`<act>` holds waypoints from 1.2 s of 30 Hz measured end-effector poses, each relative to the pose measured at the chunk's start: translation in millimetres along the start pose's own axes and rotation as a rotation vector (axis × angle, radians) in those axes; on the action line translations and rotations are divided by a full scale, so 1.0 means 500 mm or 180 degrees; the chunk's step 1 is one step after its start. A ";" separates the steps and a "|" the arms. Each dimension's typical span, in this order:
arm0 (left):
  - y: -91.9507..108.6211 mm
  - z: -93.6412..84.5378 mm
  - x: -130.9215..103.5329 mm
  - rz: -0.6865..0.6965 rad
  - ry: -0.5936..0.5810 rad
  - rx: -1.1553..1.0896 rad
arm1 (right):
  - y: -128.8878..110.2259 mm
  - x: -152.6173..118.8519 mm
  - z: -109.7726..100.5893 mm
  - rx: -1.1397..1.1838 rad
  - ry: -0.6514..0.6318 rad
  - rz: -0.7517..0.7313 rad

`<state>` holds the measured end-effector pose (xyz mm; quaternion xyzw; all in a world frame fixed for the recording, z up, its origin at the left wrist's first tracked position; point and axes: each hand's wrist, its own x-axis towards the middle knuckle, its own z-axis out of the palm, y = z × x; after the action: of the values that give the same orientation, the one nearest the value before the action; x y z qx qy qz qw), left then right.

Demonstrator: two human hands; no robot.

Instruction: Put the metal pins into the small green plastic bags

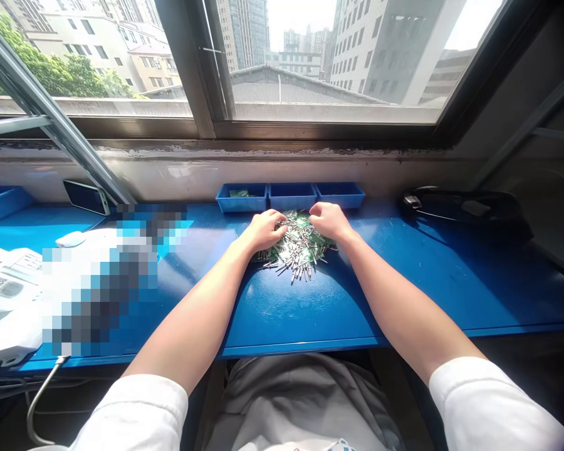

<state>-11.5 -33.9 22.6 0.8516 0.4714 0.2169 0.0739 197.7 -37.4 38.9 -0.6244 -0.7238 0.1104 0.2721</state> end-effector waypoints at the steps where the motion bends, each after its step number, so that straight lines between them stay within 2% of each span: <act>1: 0.003 -0.002 -0.001 0.0038 -0.0014 -0.0009 | 0.002 0.000 -0.013 -0.0021 -0.0192 0.0077; 3: 0.012 -0.009 -0.004 0.0139 -0.0117 -0.0004 | 0.005 -0.002 -0.039 -0.0031 -0.0781 0.0182; 6: 0.034 -0.019 -0.011 0.0280 -0.0505 0.0090 | 0.009 -0.007 -0.063 -0.0003 -0.1337 0.0099; 10: 0.078 -0.018 -0.023 0.0472 -0.1138 0.0205 | 0.010 -0.010 -0.064 -0.0250 -0.1571 -0.0108; 13: 0.107 -0.005 -0.031 0.0646 -0.1279 0.0256 | 0.018 -0.007 -0.052 -0.0295 -0.1519 -0.0161; 18: 0.115 0.022 -0.035 0.0790 -0.1121 0.0302 | 0.040 0.000 -0.032 0.0018 -0.1390 -0.0158; 23: 0.107 0.028 -0.028 0.0593 -0.0883 0.0397 | 0.040 -0.001 -0.037 0.0560 -0.1036 -0.0019; 30: 0.085 0.014 -0.019 0.0464 -0.0683 0.0052 | 0.037 -0.002 -0.048 0.2157 -0.0596 0.0473; 33: 0.064 0.007 -0.012 0.0327 -0.0328 -0.0431 | 0.032 -0.002 -0.032 0.2636 -0.0445 0.0519; 36: 0.043 0.005 -0.001 0.0084 0.0264 -0.0969 | 0.018 -0.002 -0.003 0.2945 -0.0440 0.0236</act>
<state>5.7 -45.9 27.3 0.8270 0.4246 0.3217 0.1798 206.2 -36.9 35.6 -0.4541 -0.5922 0.4725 0.4689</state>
